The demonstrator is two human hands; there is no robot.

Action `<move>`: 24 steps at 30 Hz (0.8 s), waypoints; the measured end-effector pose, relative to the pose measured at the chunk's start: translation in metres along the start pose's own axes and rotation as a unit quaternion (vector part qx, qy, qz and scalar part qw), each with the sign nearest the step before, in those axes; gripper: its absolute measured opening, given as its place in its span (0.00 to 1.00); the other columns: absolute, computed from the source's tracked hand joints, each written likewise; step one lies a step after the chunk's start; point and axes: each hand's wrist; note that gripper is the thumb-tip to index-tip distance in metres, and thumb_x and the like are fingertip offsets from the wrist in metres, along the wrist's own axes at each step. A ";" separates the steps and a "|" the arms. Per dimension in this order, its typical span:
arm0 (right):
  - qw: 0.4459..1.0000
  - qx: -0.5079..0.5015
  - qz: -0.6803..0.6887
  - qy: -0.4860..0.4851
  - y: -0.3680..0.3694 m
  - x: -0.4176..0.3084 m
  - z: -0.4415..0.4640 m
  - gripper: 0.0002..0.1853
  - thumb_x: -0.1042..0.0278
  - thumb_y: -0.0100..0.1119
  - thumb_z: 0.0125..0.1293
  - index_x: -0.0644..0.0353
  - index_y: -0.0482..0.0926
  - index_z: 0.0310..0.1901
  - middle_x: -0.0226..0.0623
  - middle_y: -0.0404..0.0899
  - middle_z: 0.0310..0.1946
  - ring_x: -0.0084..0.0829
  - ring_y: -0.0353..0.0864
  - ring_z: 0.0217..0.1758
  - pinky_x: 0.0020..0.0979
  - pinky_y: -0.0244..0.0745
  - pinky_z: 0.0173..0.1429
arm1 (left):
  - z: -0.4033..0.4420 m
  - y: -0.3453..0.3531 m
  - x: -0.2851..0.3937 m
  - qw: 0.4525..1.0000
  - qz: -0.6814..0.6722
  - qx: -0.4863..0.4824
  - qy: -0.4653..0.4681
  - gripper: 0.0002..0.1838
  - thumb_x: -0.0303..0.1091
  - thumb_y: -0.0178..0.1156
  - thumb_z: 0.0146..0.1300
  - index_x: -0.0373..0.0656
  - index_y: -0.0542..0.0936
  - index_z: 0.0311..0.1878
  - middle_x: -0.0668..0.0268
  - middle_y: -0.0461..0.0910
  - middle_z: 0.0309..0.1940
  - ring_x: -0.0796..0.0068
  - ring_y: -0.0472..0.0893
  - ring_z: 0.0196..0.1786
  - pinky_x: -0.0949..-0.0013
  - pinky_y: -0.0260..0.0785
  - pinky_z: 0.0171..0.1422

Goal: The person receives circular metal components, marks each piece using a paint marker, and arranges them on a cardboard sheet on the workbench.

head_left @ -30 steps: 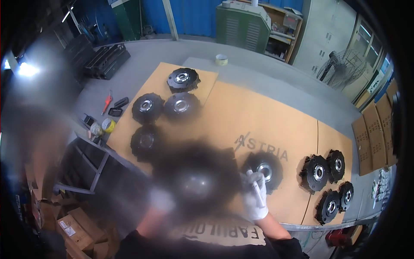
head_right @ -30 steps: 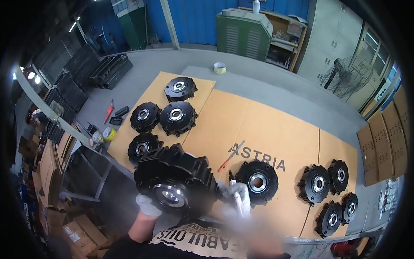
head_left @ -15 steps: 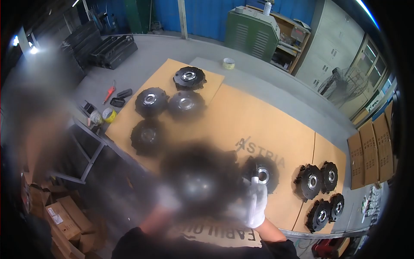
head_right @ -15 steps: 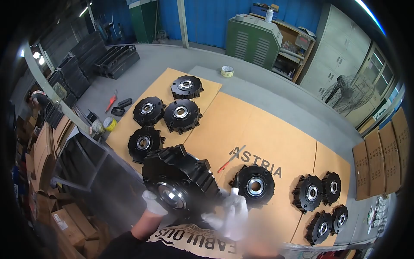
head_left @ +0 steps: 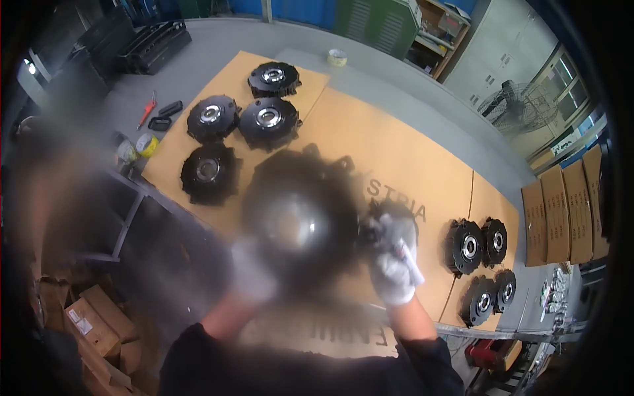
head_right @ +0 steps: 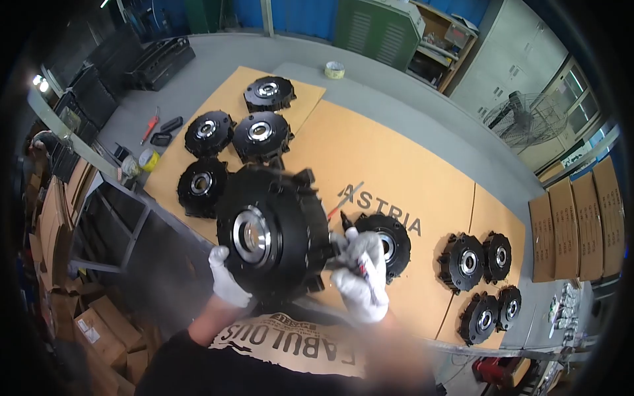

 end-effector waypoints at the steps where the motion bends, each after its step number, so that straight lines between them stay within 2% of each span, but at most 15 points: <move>1: 0.993 0.082 0.036 0.078 0.000 -0.006 -0.001 0.18 0.83 0.55 0.44 0.61 0.61 0.36 0.33 0.63 0.33 0.31 0.71 0.40 0.31 0.69 0.46 | 0.001 -0.003 0.001 0.995 0.092 -0.006 0.025 0.32 0.47 0.49 0.48 0.43 0.63 0.58 0.57 0.68 0.54 0.59 0.69 0.55 0.56 0.59 0.62; 3: 0.996 0.075 0.026 0.045 0.002 -0.005 0.009 0.17 0.80 0.56 0.46 0.59 0.61 0.37 0.32 0.65 0.32 0.27 0.73 0.36 0.27 0.72 0.40 | 0.006 -0.005 0.004 0.985 0.164 -0.004 0.047 0.28 0.41 0.51 0.49 0.43 0.66 0.57 0.56 0.69 0.53 0.57 0.69 0.55 0.53 0.58 0.62; 4: 0.998 0.069 -0.002 0.003 0.004 -0.002 0.015 0.17 0.78 0.58 0.48 0.58 0.61 0.37 0.31 0.65 0.31 0.24 0.73 0.32 0.24 0.72 0.36 | 0.008 -0.006 0.004 0.981 0.186 -0.004 0.060 0.28 0.41 0.51 0.49 0.43 0.66 0.55 0.57 0.70 0.52 0.58 0.70 0.54 0.53 0.59 0.62; 5: 0.997 0.082 0.002 0.015 0.003 -0.001 0.019 0.17 0.77 0.59 0.48 0.58 0.61 0.37 0.31 0.65 0.31 0.24 0.73 0.32 0.23 0.72 0.35 | 0.011 -0.005 0.004 0.981 0.187 0.003 0.061 0.27 0.40 0.51 0.49 0.44 0.67 0.54 0.58 0.70 0.51 0.58 0.70 0.54 0.52 0.59 0.61; 10: 0.996 0.083 0.043 0.013 -0.006 0.009 0.028 0.18 0.76 0.59 0.48 0.57 0.61 0.38 0.30 0.65 0.30 0.25 0.73 0.31 0.23 0.70 0.36 | 0.021 0.003 0.004 0.996 0.019 0.090 -0.008 0.23 0.40 0.53 0.47 0.46 0.71 0.49 0.62 0.73 0.47 0.61 0.73 0.51 0.50 0.63 0.57; 12: 0.993 0.108 -0.031 0.038 -0.021 0.014 0.035 0.16 0.76 0.58 0.50 0.58 0.61 0.37 0.30 0.65 0.28 0.25 0.73 0.31 0.24 0.70 0.37 | 0.030 0.009 0.008 0.988 -0.048 0.141 -0.038 0.21 0.39 0.54 0.46 0.47 0.72 0.47 0.64 0.75 0.46 0.62 0.73 0.49 0.49 0.64 0.55; 13: 0.982 0.127 -0.142 0.002 -0.037 0.018 0.037 0.14 0.75 0.57 0.52 0.58 0.61 0.37 0.33 0.68 0.30 0.25 0.73 0.31 0.25 0.70 0.38 | 0.037 0.014 0.010 0.986 -0.050 0.154 -0.040 0.20 0.39 0.54 0.46 0.48 0.73 0.46 0.65 0.75 0.45 0.62 0.74 0.49 0.49 0.65 0.54; 14: 0.949 0.140 -0.283 -0.007 -0.044 0.016 0.041 0.13 0.73 0.56 0.54 0.60 0.61 0.36 0.41 0.71 0.36 0.28 0.75 0.35 0.27 0.72 0.40 | 0.047 0.022 0.012 0.982 -0.044 0.176 -0.048 0.16 0.37 0.55 0.45 0.50 0.74 0.42 0.67 0.76 0.42 0.63 0.74 0.47 0.51 0.66 0.53; 15: 0.961 0.174 -0.216 0.001 -0.043 0.009 0.043 0.12 0.72 0.55 0.55 0.60 0.61 0.36 0.45 0.71 0.39 0.30 0.76 0.37 0.28 0.74 0.40 | 0.062 0.015 0.006 0.991 0.075 0.104 0.029 0.15 0.36 0.56 0.45 0.51 0.74 0.39 0.68 0.76 0.40 0.64 0.74 0.46 0.52 0.66 0.51; 16: 0.967 0.208 -0.150 0.011 -0.044 0.001 0.043 0.12 0.72 0.54 0.56 0.60 0.60 0.35 0.49 0.72 0.42 0.33 0.77 0.39 0.30 0.75 0.41 | 0.085 0.012 0.004 0.993 0.054 0.100 0.015 0.13 0.35 0.56 0.45 0.52 0.74 0.38 0.68 0.76 0.39 0.66 0.74 0.45 0.55 0.67 0.50; 18: 0.944 0.209 -0.257 0.008 -0.071 -0.006 0.037 0.10 0.74 0.52 0.57 0.60 0.59 0.35 0.52 0.71 0.43 0.36 0.77 0.41 0.33 0.77 0.40 | 0.133 0.007 0.000 0.996 0.013 0.092 -0.014 0.10 0.35 0.58 0.46 0.54 0.75 0.35 0.70 0.76 0.37 0.69 0.74 0.43 0.60 0.67 0.47; 19: 0.945 0.232 -0.228 0.017 -0.085 -0.009 0.031 0.11 0.75 0.51 0.58 0.59 0.58 0.36 0.54 0.71 0.43 0.34 0.77 0.38 0.30 0.77 0.36 | 0.156 0.016 -0.001 0.993 0.002 0.110 -0.037 0.09 0.35 0.58 0.47 0.52 0.75 0.35 0.70 0.76 0.36 0.69 0.75 0.42 0.59 0.68 0.47; 20: 0.897 0.168 -0.408 -0.018 -0.100 -0.010 0.022 0.09 0.71 0.51 0.58 0.61 0.64 0.38 0.50 0.72 0.44 0.32 0.75 0.39 0.28 0.73 0.39 | 0.189 0.013 -0.007 0.993 -0.030 0.106 -0.048 0.11 0.35 0.58 0.47 0.50 0.74 0.36 0.68 0.76 0.37 0.68 0.76 0.41 0.55 0.68 0.48; 22: 0.649 0.107 -0.740 -0.139 -0.129 -0.012 0.004 0.15 0.61 0.49 0.59 0.64 0.75 0.40 0.44 0.73 0.46 0.28 0.72 0.42 0.25 0.66 0.46 | 0.243 0.018 -0.018 0.993 -0.045 0.089 -0.057 0.12 0.34 0.57 0.47 0.47 0.74 0.37 0.66 0.76 0.38 0.66 0.76 0.42 0.54 0.68 0.49; 24: 0.579 0.098 -0.794 -0.156 -0.130 -0.026 -0.007 0.14 0.60 0.50 0.59 0.63 0.73 0.39 0.45 0.73 0.46 0.30 0.72 0.42 0.26 0.66 0.47 | 0.285 0.030 -0.027 0.993 -0.076 0.072 -0.063 0.12 0.34 0.57 0.47 0.46 0.74 0.37 0.64 0.76 0.39 0.65 0.76 0.43 0.56 0.69 0.49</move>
Point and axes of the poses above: each hand's wrist, its own z-axis towards the middle knuckle, its own y-axis out of the palm, x = y × z
